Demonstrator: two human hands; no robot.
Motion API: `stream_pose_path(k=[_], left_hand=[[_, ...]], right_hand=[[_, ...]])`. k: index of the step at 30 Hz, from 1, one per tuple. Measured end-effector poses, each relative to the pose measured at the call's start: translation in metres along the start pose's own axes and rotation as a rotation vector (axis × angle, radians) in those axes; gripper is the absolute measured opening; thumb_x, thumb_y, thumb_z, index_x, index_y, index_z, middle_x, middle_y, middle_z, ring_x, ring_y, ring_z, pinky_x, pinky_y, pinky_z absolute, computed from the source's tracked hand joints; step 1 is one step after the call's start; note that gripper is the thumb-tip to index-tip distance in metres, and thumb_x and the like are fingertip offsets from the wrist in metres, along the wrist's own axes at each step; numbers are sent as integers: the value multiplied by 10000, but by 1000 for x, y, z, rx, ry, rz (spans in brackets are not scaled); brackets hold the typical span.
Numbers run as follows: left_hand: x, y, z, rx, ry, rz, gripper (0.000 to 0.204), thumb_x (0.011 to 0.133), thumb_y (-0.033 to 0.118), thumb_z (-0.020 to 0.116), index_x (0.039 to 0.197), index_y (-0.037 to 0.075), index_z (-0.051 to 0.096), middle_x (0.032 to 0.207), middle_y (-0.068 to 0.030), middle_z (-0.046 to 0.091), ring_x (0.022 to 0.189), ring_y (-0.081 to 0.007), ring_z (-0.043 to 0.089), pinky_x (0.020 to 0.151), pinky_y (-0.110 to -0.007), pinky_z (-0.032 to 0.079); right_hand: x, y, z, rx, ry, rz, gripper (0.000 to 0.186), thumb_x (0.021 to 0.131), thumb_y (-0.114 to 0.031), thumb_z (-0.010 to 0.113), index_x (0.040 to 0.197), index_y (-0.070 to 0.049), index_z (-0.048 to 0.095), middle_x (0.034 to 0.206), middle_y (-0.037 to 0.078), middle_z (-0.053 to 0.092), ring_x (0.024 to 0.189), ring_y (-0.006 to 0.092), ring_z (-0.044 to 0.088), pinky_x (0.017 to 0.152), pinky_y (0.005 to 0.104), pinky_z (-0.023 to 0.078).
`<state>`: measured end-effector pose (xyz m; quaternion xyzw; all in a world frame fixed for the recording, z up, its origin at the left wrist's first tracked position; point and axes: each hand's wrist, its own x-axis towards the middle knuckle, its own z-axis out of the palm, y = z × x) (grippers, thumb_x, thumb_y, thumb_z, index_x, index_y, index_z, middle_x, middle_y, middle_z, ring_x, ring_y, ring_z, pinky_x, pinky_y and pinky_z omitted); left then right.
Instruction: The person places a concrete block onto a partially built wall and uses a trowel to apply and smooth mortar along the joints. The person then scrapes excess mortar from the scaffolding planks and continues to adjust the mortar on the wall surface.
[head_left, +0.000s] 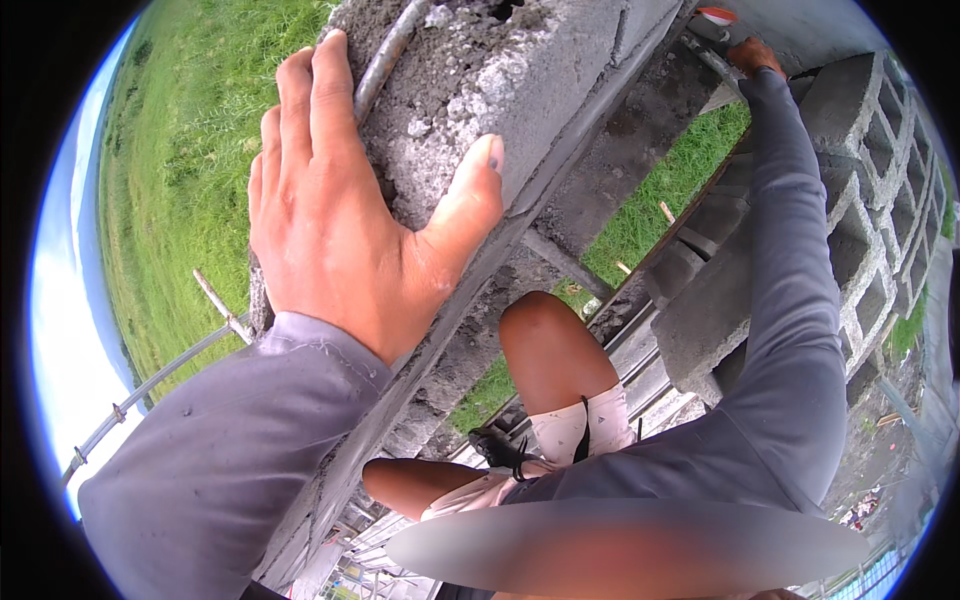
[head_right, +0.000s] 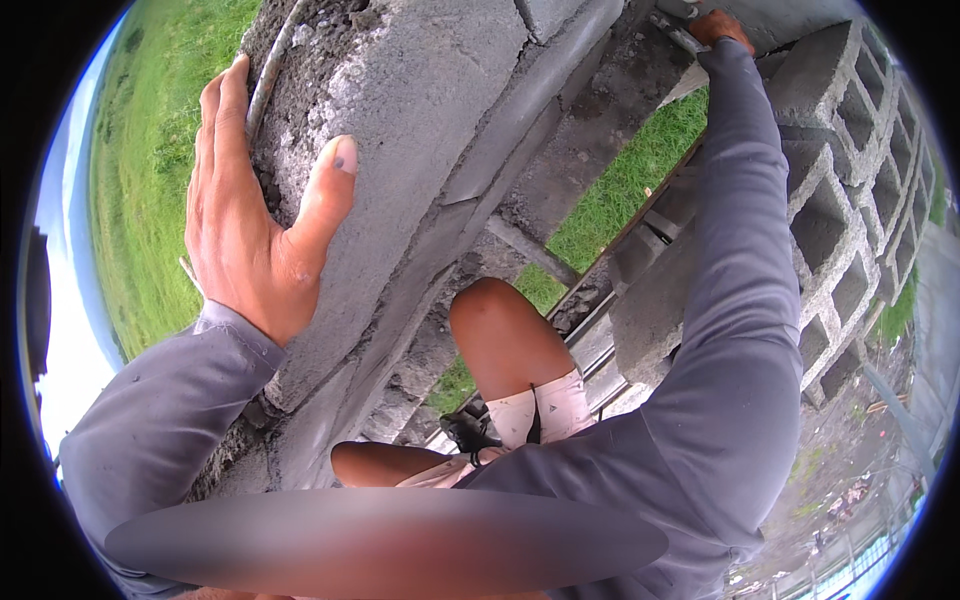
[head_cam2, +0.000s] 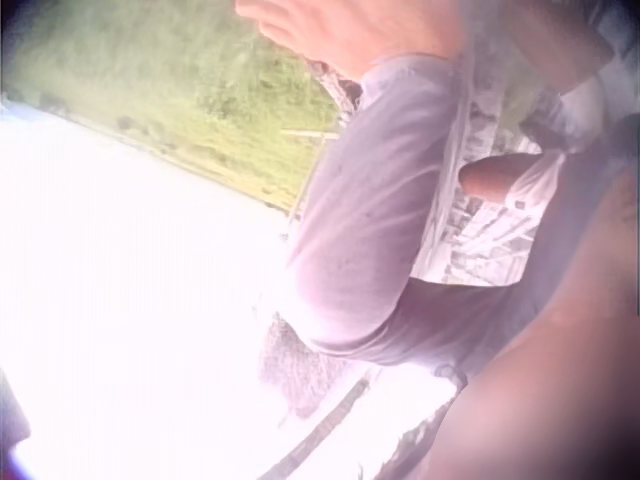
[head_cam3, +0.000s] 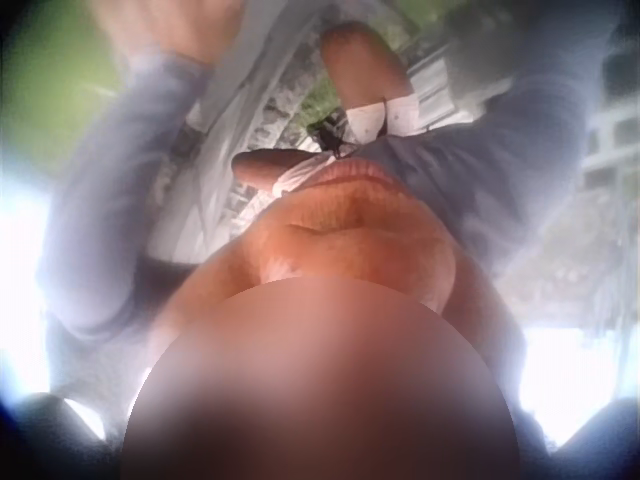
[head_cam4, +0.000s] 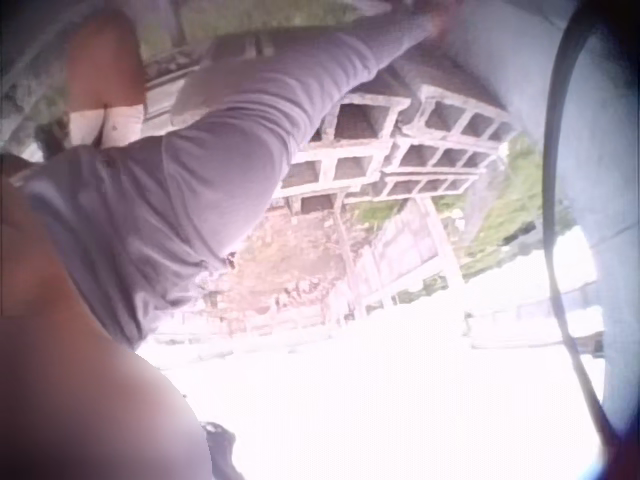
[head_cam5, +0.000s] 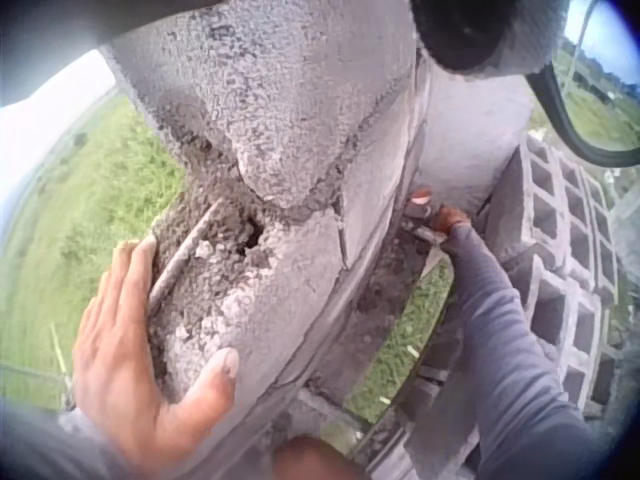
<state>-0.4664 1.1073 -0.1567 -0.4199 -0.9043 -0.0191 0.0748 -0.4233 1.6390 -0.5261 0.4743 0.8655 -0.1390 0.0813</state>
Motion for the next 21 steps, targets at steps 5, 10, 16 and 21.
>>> stream_pose_path(k=[5, 10, 16, 21], left_hand=[[-1, -1, -4, 10, -16, -29, 893, 892, 569, 570, 1507, -25, 311, 1503, -345, 337, 1434, -444, 316, 1161, -484, 270], [-2, -3, -2, 13, -2, -23, 894, 893, 573, 568, 1505, -27, 313, 1499, -344, 345, 1437, -439, 313, 1165, -475, 264], [-2, -3, 0, 7, 14, 17, 871, 891, 547, 586, 1485, -42, 342, 1467, -342, 392, 1422, -445, 339, 1153, -476, 289], [-1, -1, 0, -1, 26, 16, 864, 885, 534, 598, 1479, -44, 351, 1467, -342, 394, 1408, -447, 362, 1143, -466, 310]], right_hand=[[-106, -47, 88, 272, -54, 317, 607, 894, -300, 561, 1425, -37, 431, 1375, 273, 541, 1265, 428, 540, 1059, 480, 428], [-152, -67, 119, 412, 76, 455, 517, 892, -356, 574, 1344, -115, 504, 1236, 225, 648, 1143, 417, 626, 939, 485, 498], [-83, 0, 67, -28, 95, 87, 510, 841, -442, 637, 1295, -213, 611, 1249, 138, 669, 1144, 361, 642, 940, 478, 516], [-55, 20, 0, -392, 72, 29, 415, 898, -377, 570, 1284, -236, 628, 1317, 91, 637, 1174, 319, 635, 935, 474, 531]])
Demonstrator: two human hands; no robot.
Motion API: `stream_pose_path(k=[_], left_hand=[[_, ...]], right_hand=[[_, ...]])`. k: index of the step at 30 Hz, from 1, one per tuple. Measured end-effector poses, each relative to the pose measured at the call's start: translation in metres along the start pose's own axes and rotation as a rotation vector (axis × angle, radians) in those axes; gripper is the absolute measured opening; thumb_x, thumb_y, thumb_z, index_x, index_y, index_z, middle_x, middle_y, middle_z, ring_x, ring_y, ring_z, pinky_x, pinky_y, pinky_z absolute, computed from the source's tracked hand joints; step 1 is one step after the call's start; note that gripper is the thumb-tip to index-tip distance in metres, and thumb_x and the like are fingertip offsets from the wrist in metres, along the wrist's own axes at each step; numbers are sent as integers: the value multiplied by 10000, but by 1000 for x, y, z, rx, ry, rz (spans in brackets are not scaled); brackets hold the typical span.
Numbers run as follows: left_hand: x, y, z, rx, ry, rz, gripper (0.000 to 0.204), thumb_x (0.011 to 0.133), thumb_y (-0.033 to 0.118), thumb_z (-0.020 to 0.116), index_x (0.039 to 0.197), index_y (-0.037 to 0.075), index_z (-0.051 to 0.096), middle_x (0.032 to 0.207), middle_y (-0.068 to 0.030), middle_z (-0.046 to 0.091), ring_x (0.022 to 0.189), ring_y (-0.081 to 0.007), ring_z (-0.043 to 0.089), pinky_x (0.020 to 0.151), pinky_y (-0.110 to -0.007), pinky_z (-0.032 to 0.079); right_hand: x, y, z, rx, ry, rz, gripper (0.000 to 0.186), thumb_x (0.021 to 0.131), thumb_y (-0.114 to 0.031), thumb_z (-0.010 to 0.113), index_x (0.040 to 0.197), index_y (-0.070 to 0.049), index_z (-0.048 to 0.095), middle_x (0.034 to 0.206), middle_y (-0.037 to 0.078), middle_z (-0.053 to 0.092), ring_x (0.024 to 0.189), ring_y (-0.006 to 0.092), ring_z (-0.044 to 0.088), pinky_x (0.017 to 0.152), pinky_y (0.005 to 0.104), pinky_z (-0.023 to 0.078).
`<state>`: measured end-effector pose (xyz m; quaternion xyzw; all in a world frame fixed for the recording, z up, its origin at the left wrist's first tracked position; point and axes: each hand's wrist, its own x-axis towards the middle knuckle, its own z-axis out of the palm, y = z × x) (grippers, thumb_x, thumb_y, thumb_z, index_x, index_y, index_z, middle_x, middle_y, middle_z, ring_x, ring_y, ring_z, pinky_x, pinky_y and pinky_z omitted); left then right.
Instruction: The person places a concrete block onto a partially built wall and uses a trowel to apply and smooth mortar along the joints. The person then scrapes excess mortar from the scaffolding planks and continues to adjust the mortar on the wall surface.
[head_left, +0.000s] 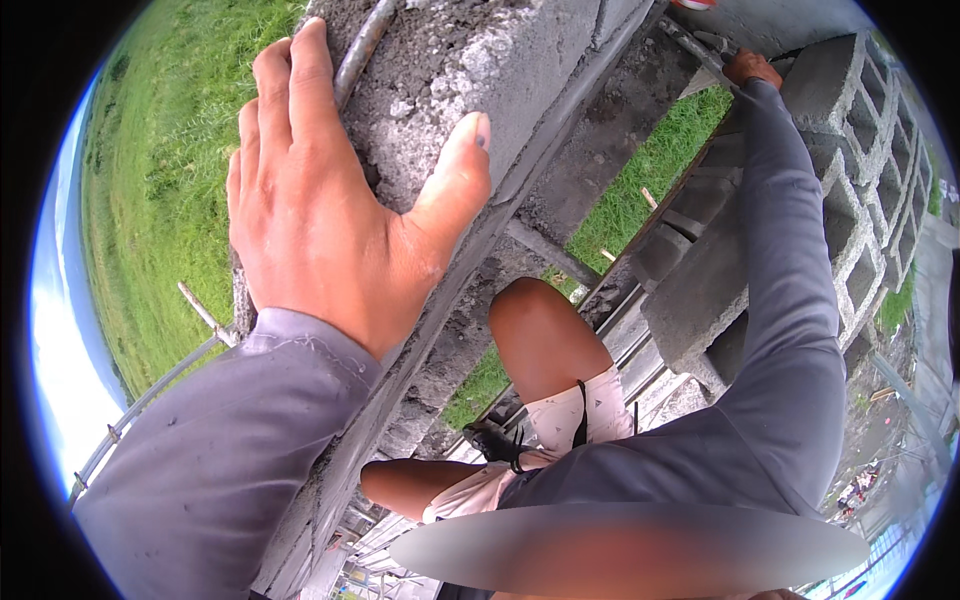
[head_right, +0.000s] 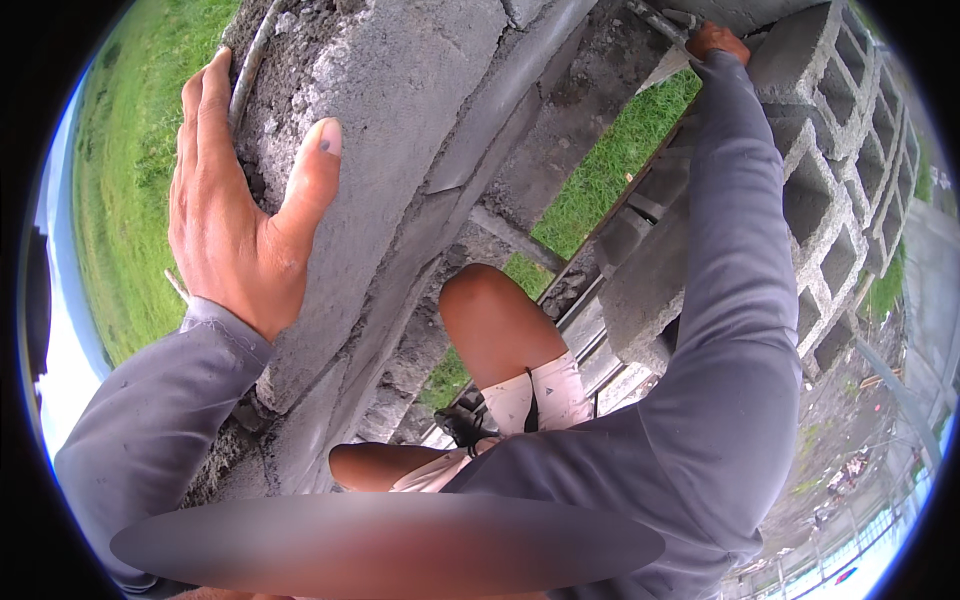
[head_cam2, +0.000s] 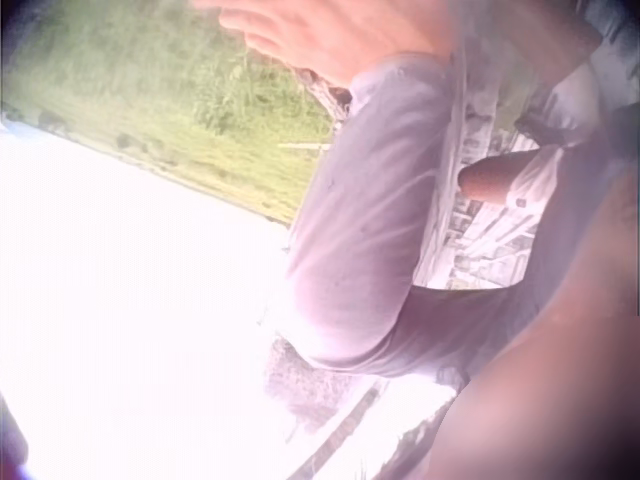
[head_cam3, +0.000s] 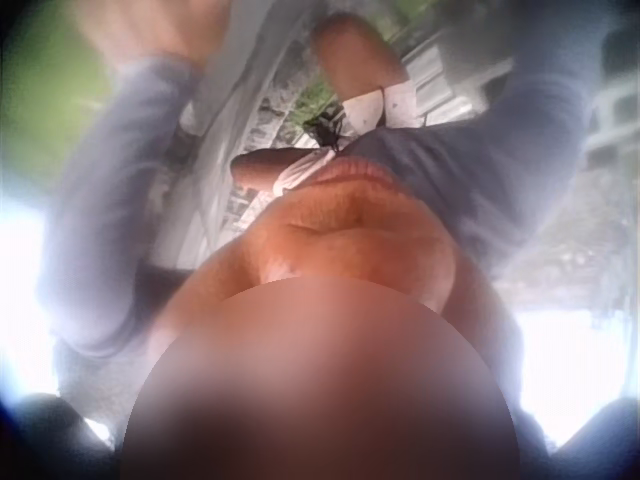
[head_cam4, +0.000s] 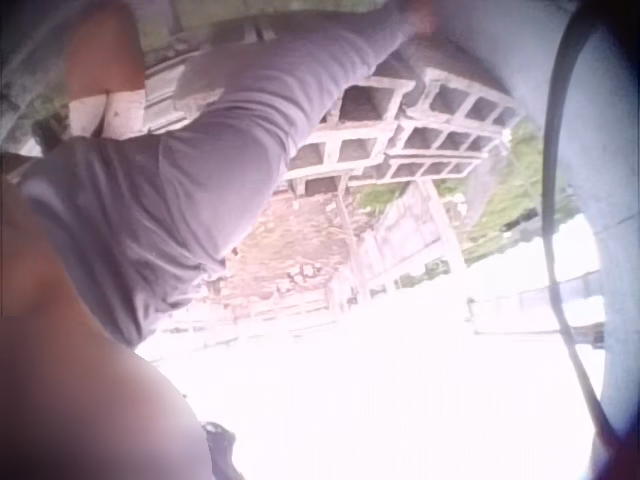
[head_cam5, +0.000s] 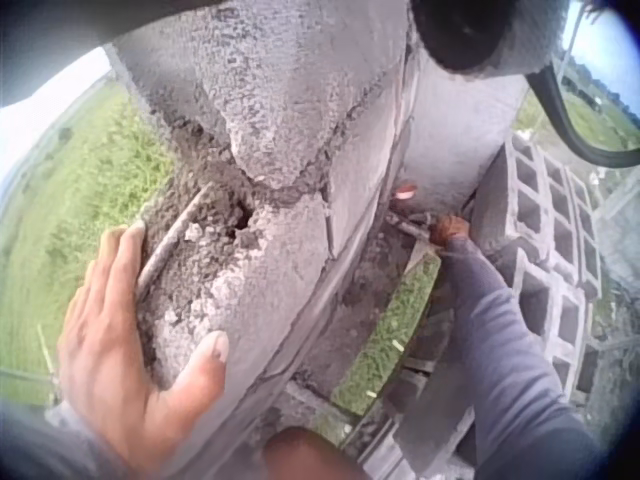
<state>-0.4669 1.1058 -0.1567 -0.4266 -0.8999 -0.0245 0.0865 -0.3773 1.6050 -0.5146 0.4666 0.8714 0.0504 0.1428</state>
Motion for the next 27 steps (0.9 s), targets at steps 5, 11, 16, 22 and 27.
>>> stream_pose_path(k=[5, 11, 16, 22, 27], left_hand=[[-1, -2, 1, 6, -4, 15, 873, 882, 541, 607, 1479, -43, 350, 1462, -340, 398, 1377, -446, 404, 1128, -461, 333], [-2, -1, 0, 24, 9, -6, 887, 880, 553, 602, 1498, -24, 330, 1472, -341, 384, 1390, -447, 385, 1143, -471, 311], [-5, -3, 4, 90, 4, -36, 941, 886, 670, 507, 1504, -17, 325, 1492, -336, 358, 1402, -442, 366, 1157, -473, 288], [-5, -14, 12, 51, 37, -4, 988, 866, 726, 494, 1505, -9, 330, 1501, -326, 351, 1385, -433, 395, 1142, -463, 322], [-5, -11, 13, 22, 61, -8, 1027, 855, 760, 462, 1511, -16, 311, 1508, -323, 340, 1391, -422, 390, 1142, -461, 325]], right_hand=[[18, -19, -31, -141, 24, -194, 330, 950, -255, 489, 1224, -198, 666, 1275, 96, 657, 1154, 311, 645, 909, 444, 546], [-31, -60, -24, -190, 209, -209, 361, 869, -328, 632, 1207, -209, 678, 1152, 64, 710, 1073, 275, 688, 871, 433, 564], [-18, -83, -53, -196, 25, -241, 461, 780, -336, 742, 1186, -133, 660, 1088, 103, 706, 968, 256, 692, 785, 419, 566], [-94, -143, 69, 765, -188, -191, 297, 907, -271, 618, 1126, -70, 617, 989, 140, 690, 791, 280, 670, 663, 451, 537], [-187, -200, 132, 2454, -431, 624, 126, 948, -195, 546, 951, -71, 567, 806, 162, 628, 553, 262, 568, 529, 457, 524]])
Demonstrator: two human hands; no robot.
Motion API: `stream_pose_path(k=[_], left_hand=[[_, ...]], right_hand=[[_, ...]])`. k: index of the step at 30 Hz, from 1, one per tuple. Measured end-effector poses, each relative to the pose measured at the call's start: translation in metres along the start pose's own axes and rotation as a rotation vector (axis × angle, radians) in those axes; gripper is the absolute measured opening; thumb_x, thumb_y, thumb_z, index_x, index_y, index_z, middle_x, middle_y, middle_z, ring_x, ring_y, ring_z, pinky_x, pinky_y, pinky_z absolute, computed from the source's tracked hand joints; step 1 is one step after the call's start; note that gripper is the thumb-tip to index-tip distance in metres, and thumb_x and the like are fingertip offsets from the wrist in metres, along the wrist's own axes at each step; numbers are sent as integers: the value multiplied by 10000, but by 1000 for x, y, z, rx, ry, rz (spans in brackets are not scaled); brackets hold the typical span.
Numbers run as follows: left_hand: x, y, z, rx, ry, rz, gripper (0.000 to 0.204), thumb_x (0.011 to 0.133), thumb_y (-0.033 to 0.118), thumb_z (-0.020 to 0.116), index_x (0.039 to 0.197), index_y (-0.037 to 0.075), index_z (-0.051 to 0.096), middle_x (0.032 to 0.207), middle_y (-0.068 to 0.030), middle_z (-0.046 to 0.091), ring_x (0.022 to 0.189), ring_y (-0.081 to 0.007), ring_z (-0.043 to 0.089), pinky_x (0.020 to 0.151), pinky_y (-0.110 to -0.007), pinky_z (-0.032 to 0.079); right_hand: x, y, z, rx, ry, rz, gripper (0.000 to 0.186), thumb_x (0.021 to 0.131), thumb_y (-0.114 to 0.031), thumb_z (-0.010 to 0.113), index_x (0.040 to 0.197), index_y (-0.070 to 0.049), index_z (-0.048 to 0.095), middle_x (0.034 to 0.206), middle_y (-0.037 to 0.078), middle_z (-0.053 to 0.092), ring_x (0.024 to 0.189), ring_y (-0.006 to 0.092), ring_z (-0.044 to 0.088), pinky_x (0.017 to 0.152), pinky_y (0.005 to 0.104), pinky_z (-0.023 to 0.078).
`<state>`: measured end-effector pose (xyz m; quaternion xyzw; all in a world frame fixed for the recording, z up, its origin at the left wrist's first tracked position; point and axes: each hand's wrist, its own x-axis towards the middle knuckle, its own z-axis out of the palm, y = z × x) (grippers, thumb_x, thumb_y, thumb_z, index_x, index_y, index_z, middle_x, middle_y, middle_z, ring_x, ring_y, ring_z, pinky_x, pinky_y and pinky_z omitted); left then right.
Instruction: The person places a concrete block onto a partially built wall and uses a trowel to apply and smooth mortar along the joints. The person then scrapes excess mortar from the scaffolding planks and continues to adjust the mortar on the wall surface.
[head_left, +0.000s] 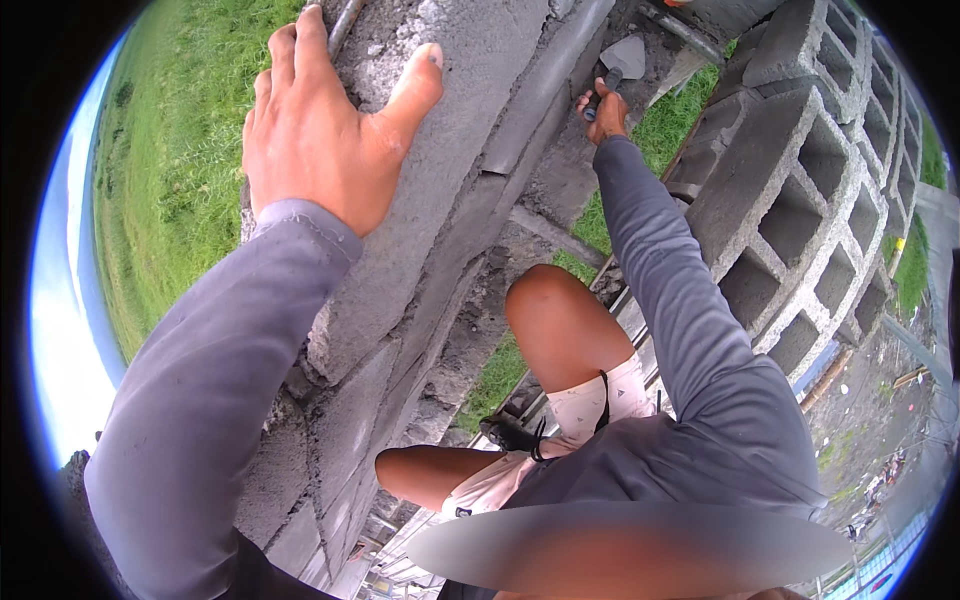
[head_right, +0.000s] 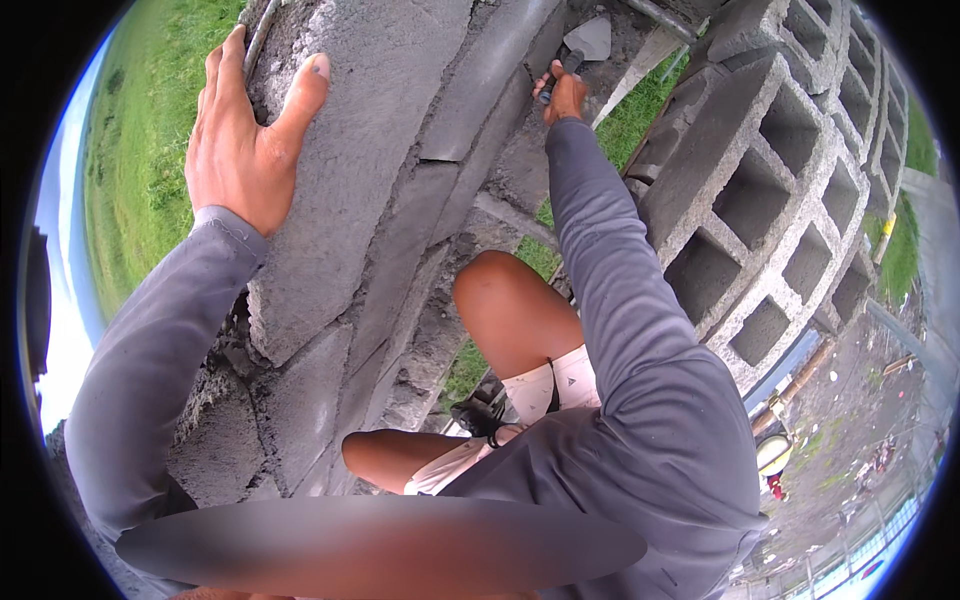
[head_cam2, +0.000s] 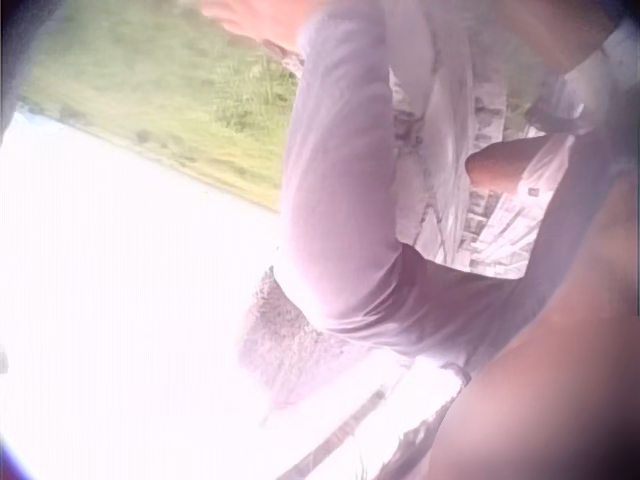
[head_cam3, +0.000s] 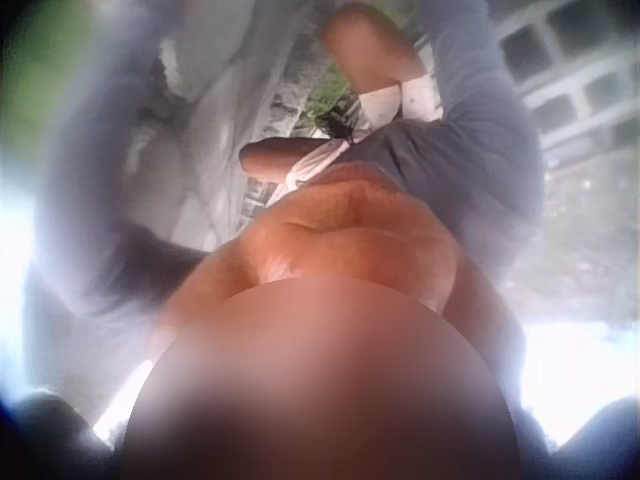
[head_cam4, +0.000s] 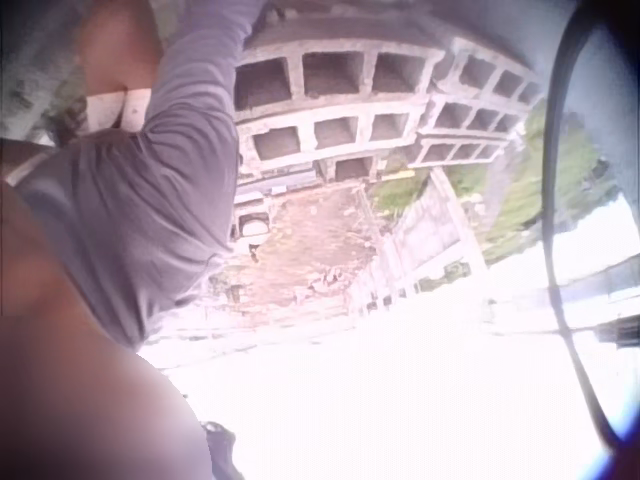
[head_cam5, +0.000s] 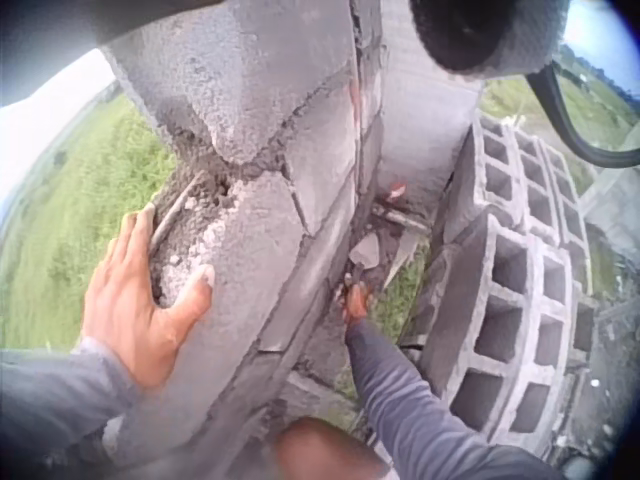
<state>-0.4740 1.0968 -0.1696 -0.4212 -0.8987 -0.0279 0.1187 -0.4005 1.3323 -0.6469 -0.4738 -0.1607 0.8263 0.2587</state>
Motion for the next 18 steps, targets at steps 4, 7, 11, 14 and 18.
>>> stream_pose_path(k=[4, 7, 11, 14, 18], left_hand=[[2, 3, -1, 48, 5, 26, 983, 864, 651, 556, 1451, -105, 327, 1418, -326, 417, 1316, -467, 430, 1114, -492, 344], [2, 6, -2, 99, -29, -16, 982, 862, 637, 572, 1440, -116, 325, 1430, -311, 399, 1315, -463, 424, 1112, -499, 334], [3, 7, -5, 43, 11, 47, 951, 832, 582, 641, 1399, -127, 357, 1359, -296, 433, 1239, -459, 467, 1056, -501, 370], [4, 8, -9, -37, -93, -25, 994, 875, 671, 537, 1504, -57, 289, 1505, -355, 319, 1454, -435, 274, 1179, -480, 238], [4, 9, -10, -51, -101, -18, 960, 884, 635, 549, 1501, -56, 297, 1503, -361, 317, 1454, -438, 275, 1176, -481, 246]], right_hand=[[-15, 15, -10, -1236, 121, -425, 227, 967, -243, 548, 967, -18, 584, 815, 155, 638, 562, 264, 589, 535, 424, 536], [-14, 2, -8, -1070, 458, -380, 331, 984, -335, 539, 991, -11, 608, 807, 130, 647, 597, 256, 613, 550, 413, 545], [11, -44, -7, -694, 97, -104, 425, 1007, -419, 471, 989, -24, 628, 790, 101, 645, 610, 225, 617, 551, 410, 541], [46, -81, -20, -657, 6, 100, 424, 1011, -433, 459, 969, -41, 614, 741, 72, 607, 561, 186, 567, 511, 374, 503], [96, -109, -31, -655, -62, 90, 436, 1004, -464, 464, 952, -55, 605, 704, 62, 581, 533, 170, 536, 494, 361, 476]])
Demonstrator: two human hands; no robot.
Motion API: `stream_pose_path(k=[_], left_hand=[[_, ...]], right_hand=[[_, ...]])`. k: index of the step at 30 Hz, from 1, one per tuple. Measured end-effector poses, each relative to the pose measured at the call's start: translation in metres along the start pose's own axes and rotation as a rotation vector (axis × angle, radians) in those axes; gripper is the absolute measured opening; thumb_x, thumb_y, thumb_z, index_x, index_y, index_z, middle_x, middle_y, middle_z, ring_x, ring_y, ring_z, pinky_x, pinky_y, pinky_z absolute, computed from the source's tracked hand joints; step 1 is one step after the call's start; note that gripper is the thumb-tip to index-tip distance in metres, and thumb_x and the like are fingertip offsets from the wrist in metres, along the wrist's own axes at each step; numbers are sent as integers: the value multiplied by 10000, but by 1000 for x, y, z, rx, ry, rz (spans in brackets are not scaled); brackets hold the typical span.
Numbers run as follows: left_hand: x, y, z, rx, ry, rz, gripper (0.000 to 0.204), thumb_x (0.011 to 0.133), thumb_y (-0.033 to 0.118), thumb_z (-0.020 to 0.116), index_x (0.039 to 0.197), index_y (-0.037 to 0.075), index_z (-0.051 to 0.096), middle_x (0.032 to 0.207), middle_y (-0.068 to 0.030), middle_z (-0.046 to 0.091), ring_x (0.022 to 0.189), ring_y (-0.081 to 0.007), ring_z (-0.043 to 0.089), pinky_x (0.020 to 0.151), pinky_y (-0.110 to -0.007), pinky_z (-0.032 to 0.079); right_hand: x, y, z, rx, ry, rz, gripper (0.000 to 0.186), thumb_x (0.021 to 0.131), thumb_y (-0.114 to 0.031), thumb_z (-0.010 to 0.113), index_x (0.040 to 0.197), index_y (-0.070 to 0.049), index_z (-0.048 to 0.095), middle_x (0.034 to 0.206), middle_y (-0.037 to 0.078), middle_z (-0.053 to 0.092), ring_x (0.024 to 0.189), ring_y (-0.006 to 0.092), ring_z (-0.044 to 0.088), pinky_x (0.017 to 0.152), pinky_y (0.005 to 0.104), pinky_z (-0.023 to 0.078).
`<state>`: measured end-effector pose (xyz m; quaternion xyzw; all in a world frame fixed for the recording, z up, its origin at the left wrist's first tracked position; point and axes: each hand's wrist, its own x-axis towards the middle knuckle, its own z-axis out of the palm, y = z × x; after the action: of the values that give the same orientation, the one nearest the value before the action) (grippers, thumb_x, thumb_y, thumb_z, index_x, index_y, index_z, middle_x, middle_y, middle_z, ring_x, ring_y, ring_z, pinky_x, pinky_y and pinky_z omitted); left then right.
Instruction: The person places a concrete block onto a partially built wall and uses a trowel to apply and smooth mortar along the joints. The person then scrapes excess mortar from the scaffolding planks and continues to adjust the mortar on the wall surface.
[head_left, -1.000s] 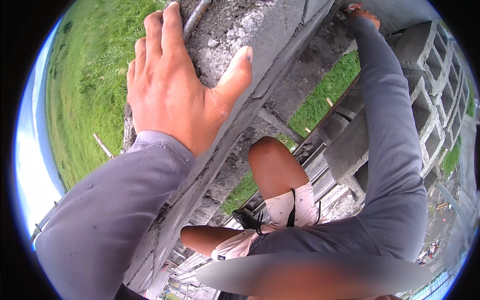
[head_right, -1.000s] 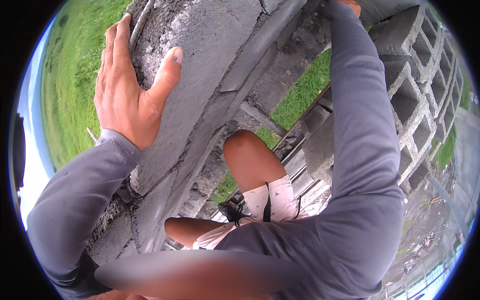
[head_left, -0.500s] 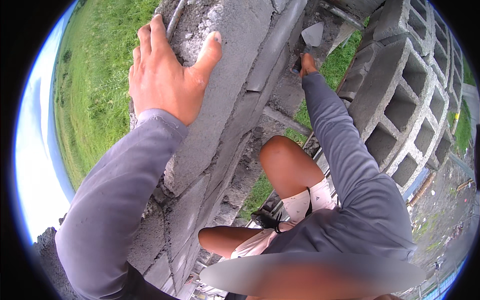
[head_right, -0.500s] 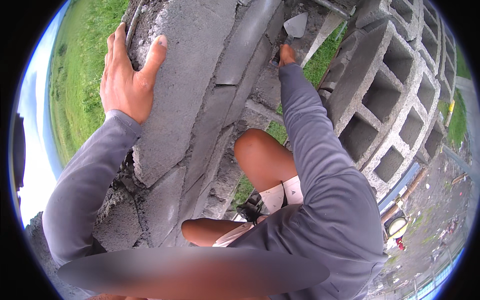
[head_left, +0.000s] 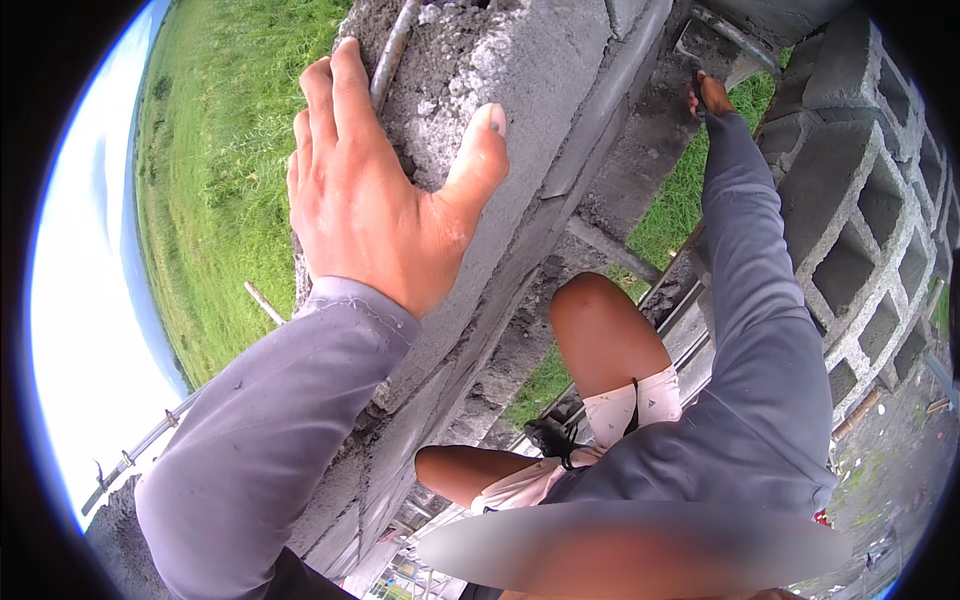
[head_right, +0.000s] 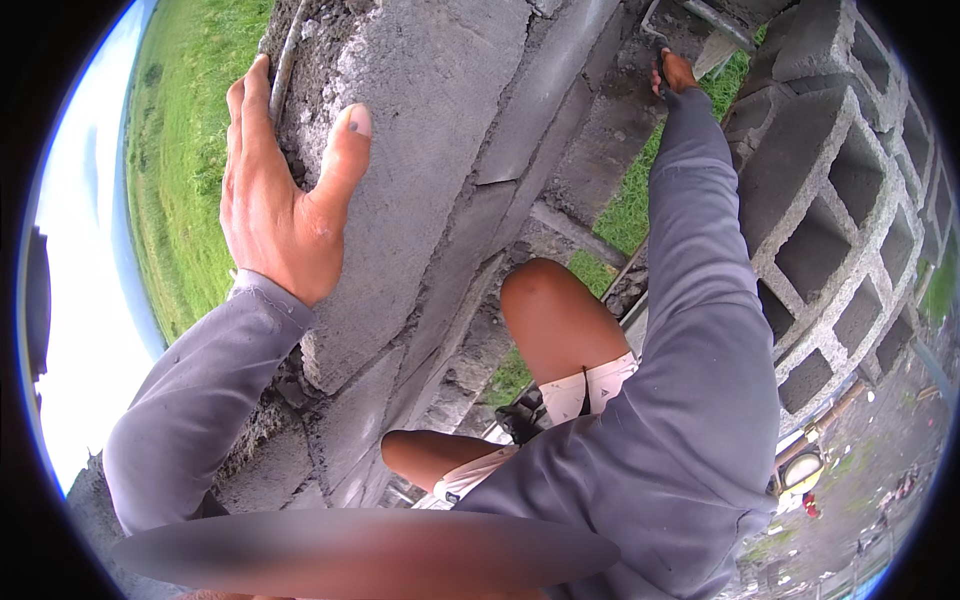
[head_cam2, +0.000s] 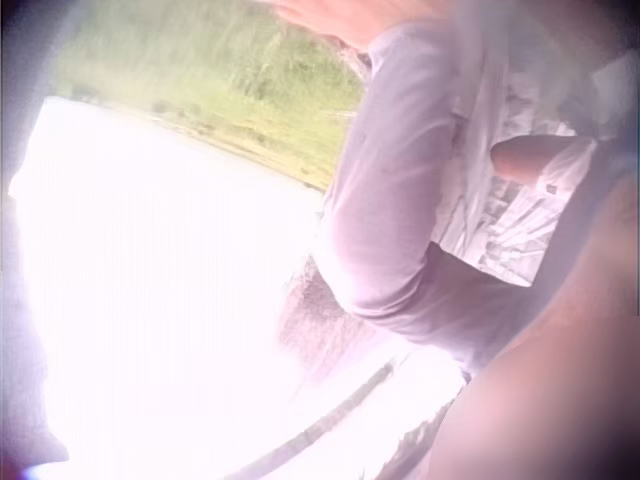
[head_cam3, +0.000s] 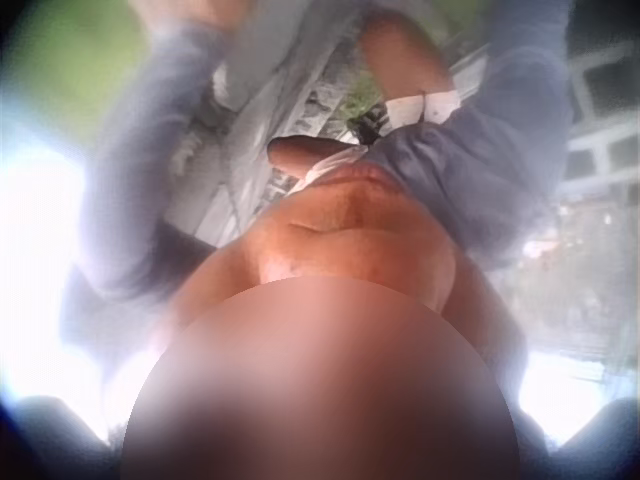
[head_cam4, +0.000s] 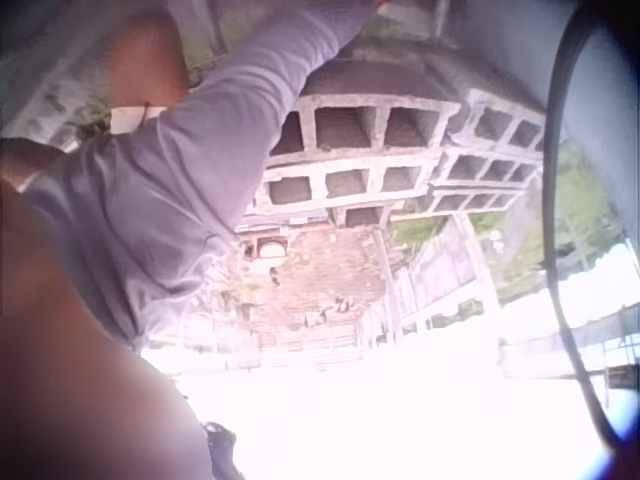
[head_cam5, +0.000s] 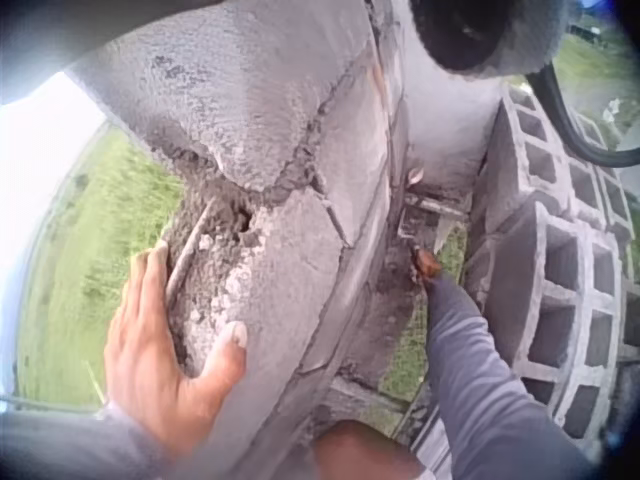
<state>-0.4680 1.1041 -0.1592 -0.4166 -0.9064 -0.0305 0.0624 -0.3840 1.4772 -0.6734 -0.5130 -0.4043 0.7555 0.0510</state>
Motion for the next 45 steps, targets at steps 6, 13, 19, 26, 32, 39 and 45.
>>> stream_pose_path(k=[6, 13, 19, 26, 32, 39, 45], left_hand=[[2, -2, 2, 44, 61, 68, 945, 826, 543, 663, 1411, -122, 335, 1327, -301, 454, 1227, -467, 473, 1058, -502, 359], [2, 0, -1, -21, 3, -15, 953, 857, 597, 594, 1472, -74, 309, 1445, -353, 349, 1365, -458, 347, 1127, -500, 289], [3, -1, -1, -18, -13, -18, 963, 873, 640, 554, 1506, -41, 301, 1511, -370, 298, 1446, -454, 285, 1173, -487, 252], [1, 0, 0, -13, 1, -24, 954, 876, 656, 538, 1507, -24, 315, 1507, -351, 326, 1441, -444, 303, 1169, -483, 266], [-2, -7, 5, 42, 43, 4, 973, 877, 700, 498, 1517, -8, 308, 1506, -348, 329, 1428, -446, 327, 1161, -487, 276], [4, -8, 6, 30, 100, 52, 945, 864, 686, 512, 1467, -31, 387, 1460, -328, 410, 1309, -429, 488, 1089, -465, 386], [-10, 11, 3, 94, 95, -57, 921, 894, 587, 532, 1466, -104, 325, 1473, -368, 364, 1400, -435, 363, 1158, -407, 292]], right_hand=[[-28, 14, -10, -3, 279, -2, 414, 984, -429, 545, 951, -20, 592, 684, 86, 591, 503, 189, 535, 457, 377, 457], [-38, 16, 43, 278, 291, -99, 376, 1008, -379, 516, 995, -5, 553, 704, 104, 591, 506, 208, 543, 448, 371, 497], [-57, 19, -15, 144, 58, -39, 355, 1009, -368, 526, 1009, -13, 547, 690, 102, 576, 502, 196, 535, 443, 374, 485], [-62, 22, 20, 227, 363, -7, 342, 1029, -385, 478, 1045, -48, 535, 649, 68, 524, 481, 179, 496, 450, 342, 459], [-65, 25, -7, 150, 239, -80, 421, 1020, -419, 488, 1051, -6, 564, 717, 109, 575, 507, 197, 535, 445, 369, 478], [-59, 82, 97, 119, 506, -150, 505, 1016, -401, 475, 904, 80, 583, 625, 143, 588, 503, 265, 604, 456, 444, 509], [-91, 107, 50, 92, 315, -117, 473, 996, -427, 550, 877, 29, 588, 654, 113, 575, 472, 211, 534, 421, 369, 480]])
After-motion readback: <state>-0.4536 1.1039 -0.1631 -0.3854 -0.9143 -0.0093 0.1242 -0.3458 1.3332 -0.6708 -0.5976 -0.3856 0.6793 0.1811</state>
